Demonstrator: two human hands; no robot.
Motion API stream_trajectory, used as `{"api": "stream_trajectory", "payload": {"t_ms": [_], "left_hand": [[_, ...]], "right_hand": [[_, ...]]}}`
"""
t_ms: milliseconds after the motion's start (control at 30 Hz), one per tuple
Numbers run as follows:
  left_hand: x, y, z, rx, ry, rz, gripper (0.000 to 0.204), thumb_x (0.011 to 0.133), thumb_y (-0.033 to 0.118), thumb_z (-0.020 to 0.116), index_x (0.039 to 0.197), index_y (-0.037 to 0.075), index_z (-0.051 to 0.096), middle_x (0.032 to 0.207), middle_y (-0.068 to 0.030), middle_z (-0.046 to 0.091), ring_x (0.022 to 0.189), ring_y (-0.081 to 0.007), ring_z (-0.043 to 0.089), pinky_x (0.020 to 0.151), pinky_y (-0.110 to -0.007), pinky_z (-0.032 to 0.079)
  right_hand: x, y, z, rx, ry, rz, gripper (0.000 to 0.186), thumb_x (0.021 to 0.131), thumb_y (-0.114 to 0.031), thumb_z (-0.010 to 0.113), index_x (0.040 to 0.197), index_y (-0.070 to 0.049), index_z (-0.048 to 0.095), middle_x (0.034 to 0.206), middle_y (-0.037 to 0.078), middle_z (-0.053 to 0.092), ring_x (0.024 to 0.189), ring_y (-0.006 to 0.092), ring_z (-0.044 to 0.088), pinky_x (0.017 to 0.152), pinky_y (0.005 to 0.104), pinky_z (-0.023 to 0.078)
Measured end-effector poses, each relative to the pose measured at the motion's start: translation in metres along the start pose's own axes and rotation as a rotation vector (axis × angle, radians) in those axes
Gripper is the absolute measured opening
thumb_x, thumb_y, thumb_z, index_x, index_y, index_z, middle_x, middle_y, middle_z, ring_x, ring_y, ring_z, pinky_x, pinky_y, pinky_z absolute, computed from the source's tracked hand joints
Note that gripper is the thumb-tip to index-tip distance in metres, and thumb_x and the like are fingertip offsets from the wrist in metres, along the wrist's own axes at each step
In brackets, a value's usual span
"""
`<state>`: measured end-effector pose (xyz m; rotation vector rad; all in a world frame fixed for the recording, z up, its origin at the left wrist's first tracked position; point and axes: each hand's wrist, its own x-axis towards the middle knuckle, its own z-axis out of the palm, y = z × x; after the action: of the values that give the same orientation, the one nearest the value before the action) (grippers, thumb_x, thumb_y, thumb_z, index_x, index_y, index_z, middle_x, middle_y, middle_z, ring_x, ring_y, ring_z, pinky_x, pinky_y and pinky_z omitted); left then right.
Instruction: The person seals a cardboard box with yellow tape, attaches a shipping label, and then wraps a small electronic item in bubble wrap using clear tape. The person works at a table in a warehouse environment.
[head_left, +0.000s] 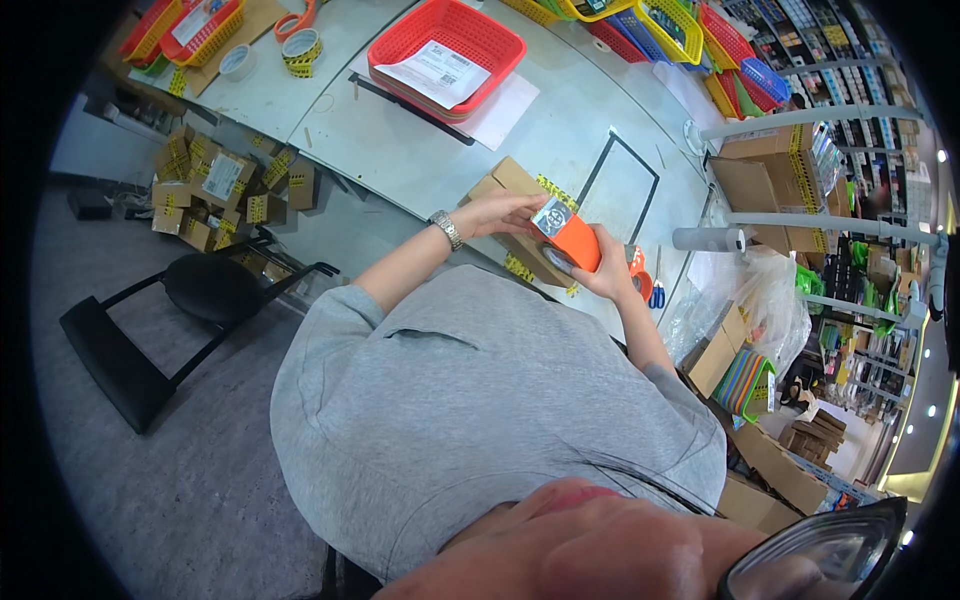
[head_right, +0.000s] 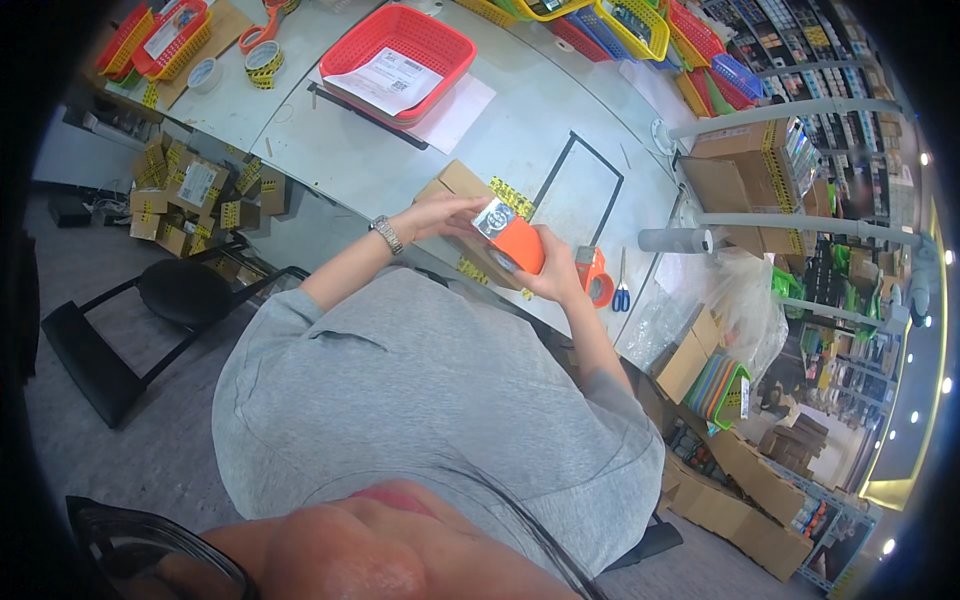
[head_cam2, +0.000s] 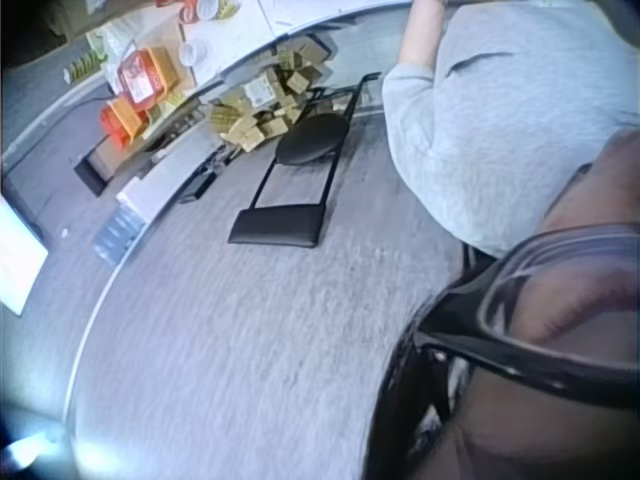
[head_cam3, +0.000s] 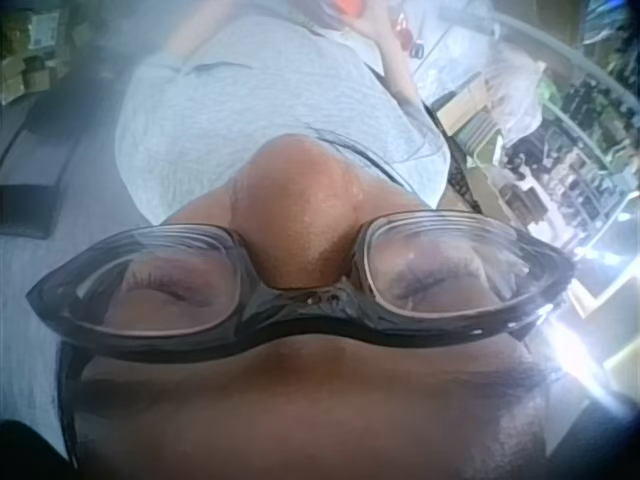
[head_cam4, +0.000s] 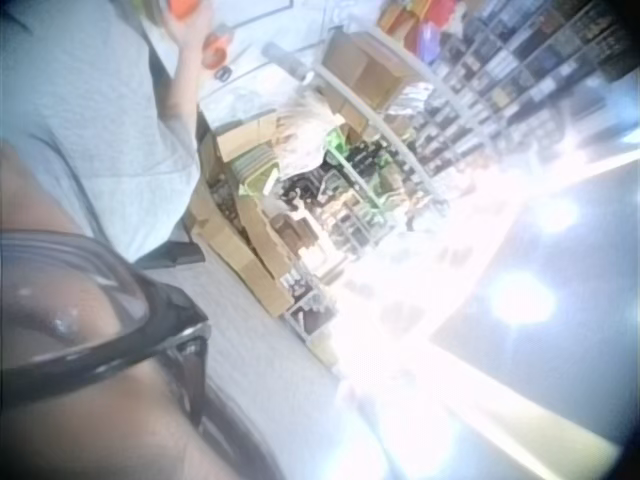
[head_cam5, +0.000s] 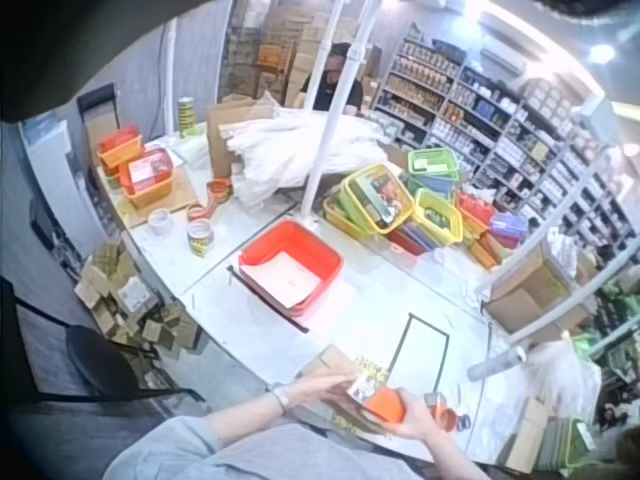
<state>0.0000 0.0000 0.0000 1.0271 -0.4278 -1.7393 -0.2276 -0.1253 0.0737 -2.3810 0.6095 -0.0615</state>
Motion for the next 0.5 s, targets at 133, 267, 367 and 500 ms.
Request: {"api": "stream_trajectory", "payload": {"t_ms": [133,267,367,500], "left_hand": [[0.005,-0.026,-0.014,-0.043,0.064,0.007,0.043,0.101,0.035,0.059,0.126,0.000,0.060,0.117,-0.0114,0.068,0.102,-0.0200,0.069,0.093,-0.032,0.055],[0.026,-0.040,-0.008,0.209,0.157,0.170,0.032,0.100,0.030,0.063,0.113,0.001,0.067,0.100,-0.0082,0.072,0.085,-0.0141,0.070,0.077,-0.027,0.057],[0.028,-0.033,-0.020,0.404,0.265,0.435,0.027,0.098,0.027,0.065,0.103,0.001,0.069,0.089,-0.0065,0.072,0.077,-0.0098,0.067,0.067,-0.026,0.056],[0.005,0.011,-0.100,0.363,0.511,0.521,0.031,0.096,0.029,0.068,0.093,-0.001,0.069,0.079,-0.0055,0.072,0.066,-0.0088,0.065,0.061,-0.024,0.054]], "right_hand": [[-0.002,-0.002,0.018,0.064,0.034,-0.008,0.060,0.063,-0.016,0.074,0.117,0.001,0.056,0.098,0.022,0.068,0.095,0.0354,0.069,0.085,0.0409,0.053],[-0.007,-0.002,0.009,0.038,0.023,0.024,0.063,0.061,-0.020,0.076,0.118,0.000,0.056,0.099,0.023,0.069,0.097,0.0393,0.068,0.085,0.0432,0.054],[-0.007,-0.008,0.001,0.035,0.011,0.043,0.063,0.062,-0.022,0.076,0.118,-0.001,0.057,0.098,0.023,0.069,0.096,0.0399,0.068,0.084,0.0441,0.054],[-0.003,-0.020,-0.010,-0.100,-0.059,0.140,0.061,0.062,-0.027,0.076,0.114,0.000,0.058,0.097,0.023,0.069,0.094,0.0410,0.068,0.082,0.0457,0.054]]}}
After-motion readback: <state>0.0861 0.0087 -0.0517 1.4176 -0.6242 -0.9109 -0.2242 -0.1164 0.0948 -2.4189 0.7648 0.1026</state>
